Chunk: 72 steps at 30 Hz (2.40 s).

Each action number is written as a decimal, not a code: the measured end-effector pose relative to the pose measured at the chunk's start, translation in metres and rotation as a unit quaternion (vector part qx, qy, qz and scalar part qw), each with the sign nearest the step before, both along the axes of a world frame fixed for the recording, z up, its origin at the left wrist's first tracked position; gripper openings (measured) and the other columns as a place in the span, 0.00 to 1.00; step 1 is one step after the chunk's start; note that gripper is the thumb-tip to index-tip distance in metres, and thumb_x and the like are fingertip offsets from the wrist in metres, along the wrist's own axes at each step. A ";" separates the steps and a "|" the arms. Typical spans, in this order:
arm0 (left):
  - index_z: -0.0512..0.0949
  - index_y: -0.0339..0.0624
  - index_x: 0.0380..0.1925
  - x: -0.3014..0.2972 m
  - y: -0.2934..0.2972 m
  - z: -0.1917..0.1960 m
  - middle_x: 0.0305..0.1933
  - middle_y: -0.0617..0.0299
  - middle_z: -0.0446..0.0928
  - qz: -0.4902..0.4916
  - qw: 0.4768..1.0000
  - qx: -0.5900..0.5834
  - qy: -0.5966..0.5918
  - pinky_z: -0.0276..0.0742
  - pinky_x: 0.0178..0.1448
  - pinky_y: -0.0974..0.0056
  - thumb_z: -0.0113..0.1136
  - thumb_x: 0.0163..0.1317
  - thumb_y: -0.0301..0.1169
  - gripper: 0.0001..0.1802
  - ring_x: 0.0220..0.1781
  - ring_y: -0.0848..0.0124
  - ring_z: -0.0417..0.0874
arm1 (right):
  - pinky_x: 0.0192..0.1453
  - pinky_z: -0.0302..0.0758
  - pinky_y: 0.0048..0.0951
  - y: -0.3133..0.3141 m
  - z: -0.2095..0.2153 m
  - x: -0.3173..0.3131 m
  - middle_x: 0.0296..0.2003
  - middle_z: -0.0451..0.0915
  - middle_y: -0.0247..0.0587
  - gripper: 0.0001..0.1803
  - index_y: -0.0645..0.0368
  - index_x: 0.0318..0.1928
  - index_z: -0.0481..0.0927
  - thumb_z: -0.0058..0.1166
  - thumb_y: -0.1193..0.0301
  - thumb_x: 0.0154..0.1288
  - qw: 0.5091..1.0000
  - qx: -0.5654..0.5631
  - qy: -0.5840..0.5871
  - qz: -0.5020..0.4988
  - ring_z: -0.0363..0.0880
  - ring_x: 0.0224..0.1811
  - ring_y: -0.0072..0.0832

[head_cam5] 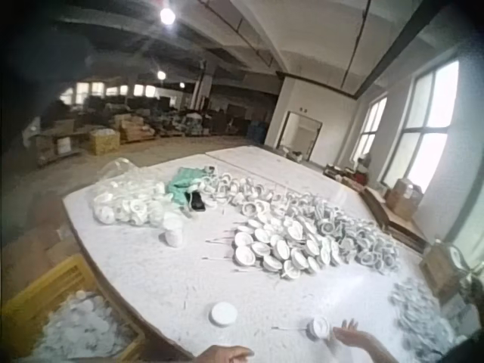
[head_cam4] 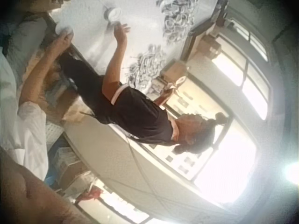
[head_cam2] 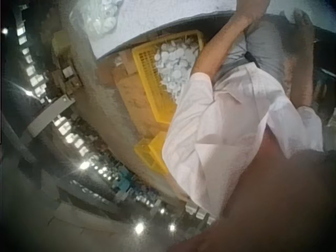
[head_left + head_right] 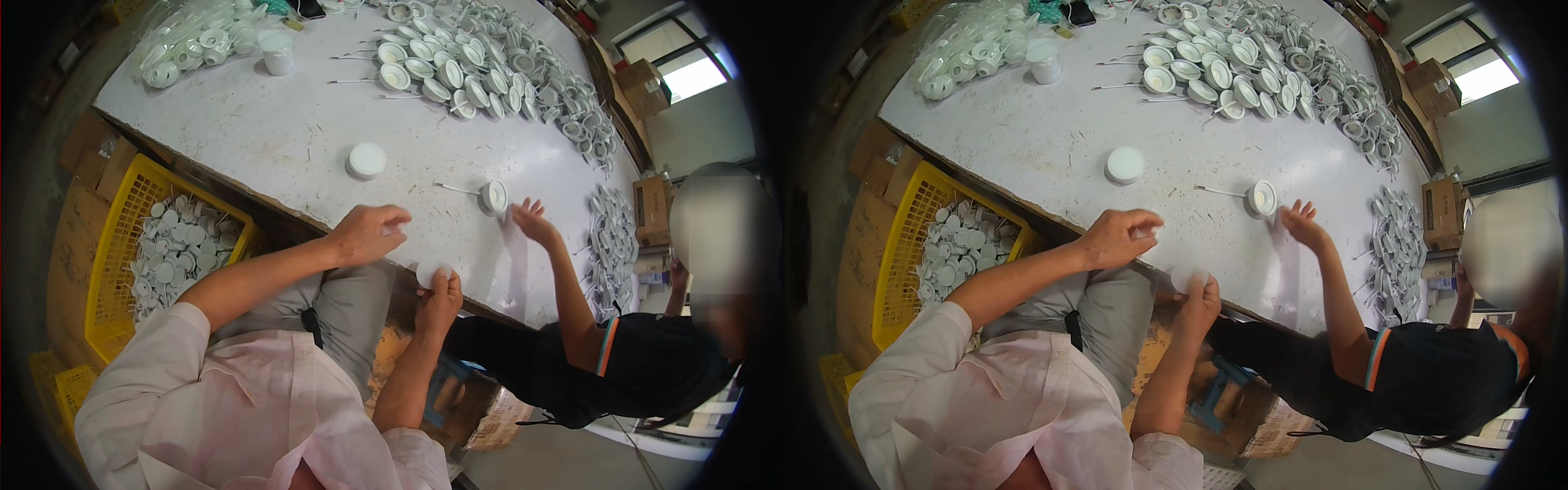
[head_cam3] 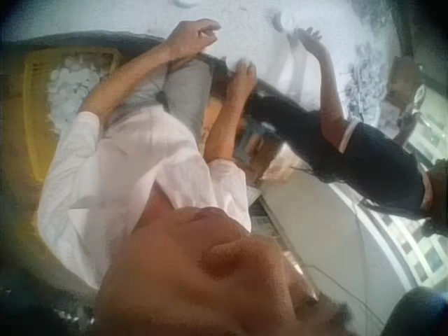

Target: The person repeatedly takes lamp housings and circular diffuser discs, inserts the discs into the housings, and presses them into place by hand.

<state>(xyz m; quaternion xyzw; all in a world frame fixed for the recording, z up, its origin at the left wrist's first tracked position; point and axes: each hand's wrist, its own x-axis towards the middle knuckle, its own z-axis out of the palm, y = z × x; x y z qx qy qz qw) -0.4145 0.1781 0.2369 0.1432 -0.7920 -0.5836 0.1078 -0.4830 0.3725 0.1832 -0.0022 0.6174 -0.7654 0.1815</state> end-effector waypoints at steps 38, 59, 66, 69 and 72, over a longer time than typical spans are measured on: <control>0.60 0.42 0.60 -0.071 0.044 0.000 0.48 0.51 0.77 -0.106 0.984 -0.005 0.145 0.76 0.53 0.61 0.77 0.37 0.35 0.49 0.47 0.60 0.81 | 0.25 0.66 0.17 0.010 0.073 -0.020 0.34 0.79 0.35 0.16 0.66 0.53 0.75 0.48 0.72 0.67 0.992 0.046 0.075 -0.090 0.68 0.23 0.14; 0.61 0.37 0.62 -0.025 0.038 0.003 0.48 0.48 0.78 -0.122 0.981 0.070 0.133 0.78 0.51 0.62 0.60 0.60 0.35 0.32 0.47 0.64 0.81 | 0.36 0.74 0.20 -0.024 0.073 0.001 0.41 0.79 0.41 0.19 0.69 0.54 0.75 0.56 0.76 0.61 0.983 0.137 0.096 -0.070 0.78 0.37 0.24; 0.63 0.36 0.61 -0.020 0.036 0.001 0.46 0.49 0.78 -0.105 0.984 0.085 0.117 0.78 0.48 0.64 0.58 0.62 0.35 0.30 0.45 0.66 0.82 | 0.25 0.68 0.16 -0.028 0.064 0.001 0.30 0.79 0.33 0.15 0.65 0.45 0.79 0.62 0.69 0.60 0.987 0.109 0.091 -0.079 0.71 0.25 0.15; 0.64 0.36 0.60 -0.015 0.033 0.006 0.45 0.49 0.79 -0.097 0.988 0.091 0.082 0.78 0.47 0.64 0.58 0.61 0.32 0.28 0.44 0.66 0.82 | 0.24 0.68 0.15 -0.031 0.063 0.004 0.27 0.77 0.32 0.13 0.64 0.41 0.79 0.62 0.69 0.60 0.985 0.132 0.086 -0.067 0.70 0.24 0.14; 0.65 0.37 0.58 -0.010 0.030 0.005 0.44 0.49 0.79 -0.076 0.992 0.080 0.068 0.78 0.47 0.63 0.58 0.59 0.30 0.27 0.44 0.66 0.82 | 0.24 0.67 0.15 -0.037 0.064 0.009 0.26 0.76 0.31 0.13 0.64 0.40 0.79 0.62 0.68 0.60 0.983 0.151 0.084 -0.056 0.69 0.23 0.14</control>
